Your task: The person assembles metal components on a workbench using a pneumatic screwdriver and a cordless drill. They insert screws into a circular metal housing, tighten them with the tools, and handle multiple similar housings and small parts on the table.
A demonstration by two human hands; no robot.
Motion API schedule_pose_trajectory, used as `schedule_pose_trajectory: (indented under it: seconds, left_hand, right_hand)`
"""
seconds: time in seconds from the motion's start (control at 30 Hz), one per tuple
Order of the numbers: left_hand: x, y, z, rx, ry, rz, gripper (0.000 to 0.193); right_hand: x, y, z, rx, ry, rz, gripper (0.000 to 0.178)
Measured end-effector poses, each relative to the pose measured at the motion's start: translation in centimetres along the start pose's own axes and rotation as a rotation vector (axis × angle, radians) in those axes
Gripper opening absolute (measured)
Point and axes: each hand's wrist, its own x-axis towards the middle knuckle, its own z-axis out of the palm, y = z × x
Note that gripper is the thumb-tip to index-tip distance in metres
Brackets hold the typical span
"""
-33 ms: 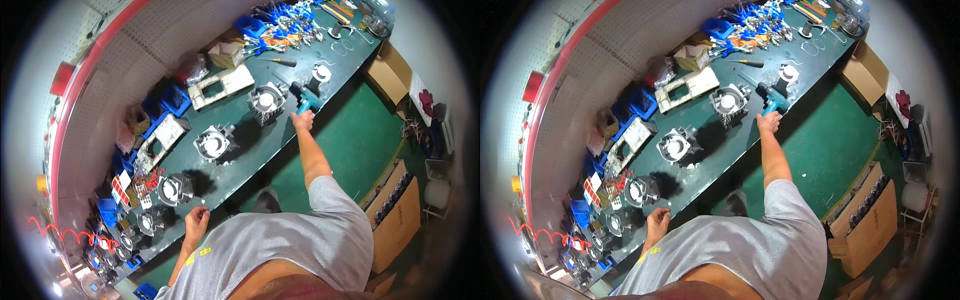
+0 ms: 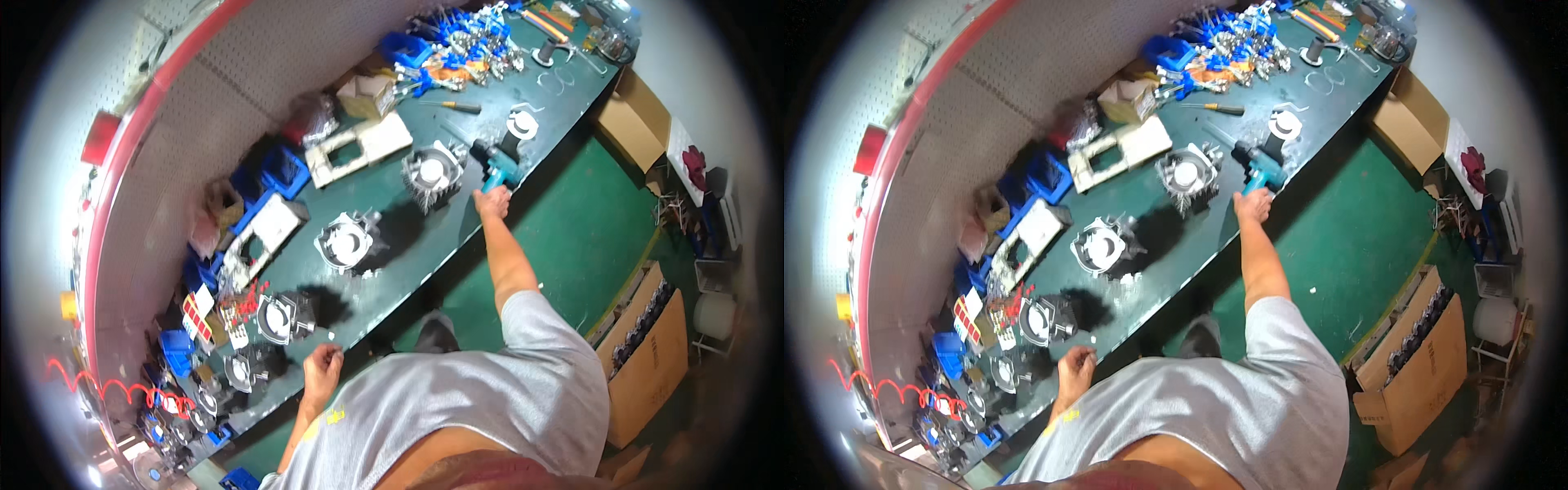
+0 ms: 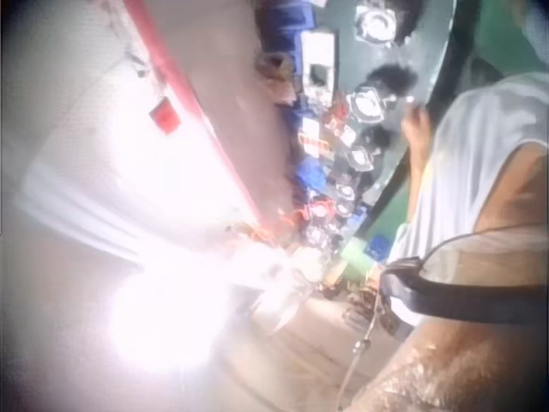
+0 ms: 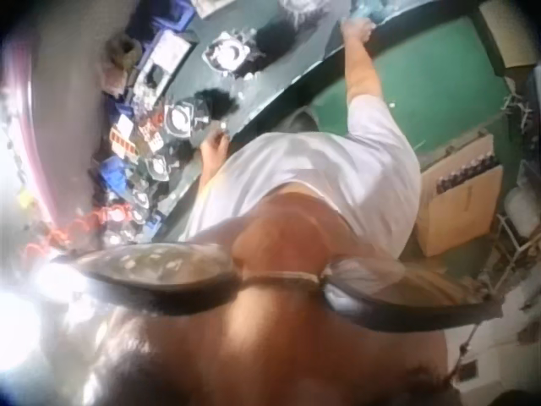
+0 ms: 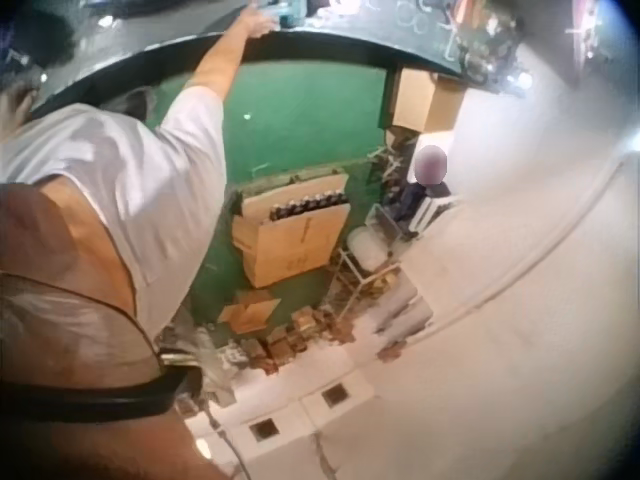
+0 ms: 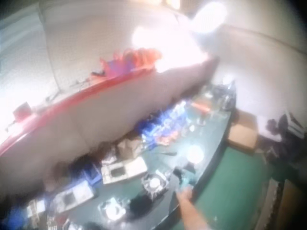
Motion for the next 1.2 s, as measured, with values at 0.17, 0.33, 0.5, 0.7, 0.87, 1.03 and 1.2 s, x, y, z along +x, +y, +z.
schedule_pose_trajectory:
  seconds: [0.17, 0.33, 0.5, 0.7, 0.87, 1.03, 1.2]
  left_hand:
    - [-0.2, 2.5, 1.7, 0.026, 0.013, -0.019, 0.014]
    - [-0.3, 1.3, 2.6, -0.182, -0.004, -0.017, 0.015]
    - [-3.9, -1.6, 0.8, -0.092, 0.061, 0.092, 0.017]
    - [-10.5, -6.1, -1.4, -0.177, 0.145, 0.103, 0.02]
    - [-16.4, -9.7, -3.8, -0.368, 0.191, 0.083, 0.031]
    - [-21.5, -13.6, -7.5, -0.522, 0.156, 0.092, 0.059]
    - [-29.9, -14.3, -13.4, -1.157, 0.152, 0.278, 0.096]
  right_hand:
    - [1.8, -0.2, -1.8, 0.099, -0.075, 0.065, 0.083]
    - [-0.5, 4.4, -2.5, 0.524, -0.116, 0.072, 0.055]
    - [-9.6, 10.1, -5.0, 1.072, -0.295, 0.305, 0.035]
    - [-23.7, 14.8, -7.0, 1.206, -0.473, 0.161, 0.033]
    - [-34.4, 13.4, -7.6, 1.121, -1.017, -0.118, 0.04]
    - [-53.5, 7.3, -10.0, 0.843, -1.734, -0.408, 0.068]
    - [-72.1, 5.2, -10.0, 0.441, -2.341, -0.511, 0.087]
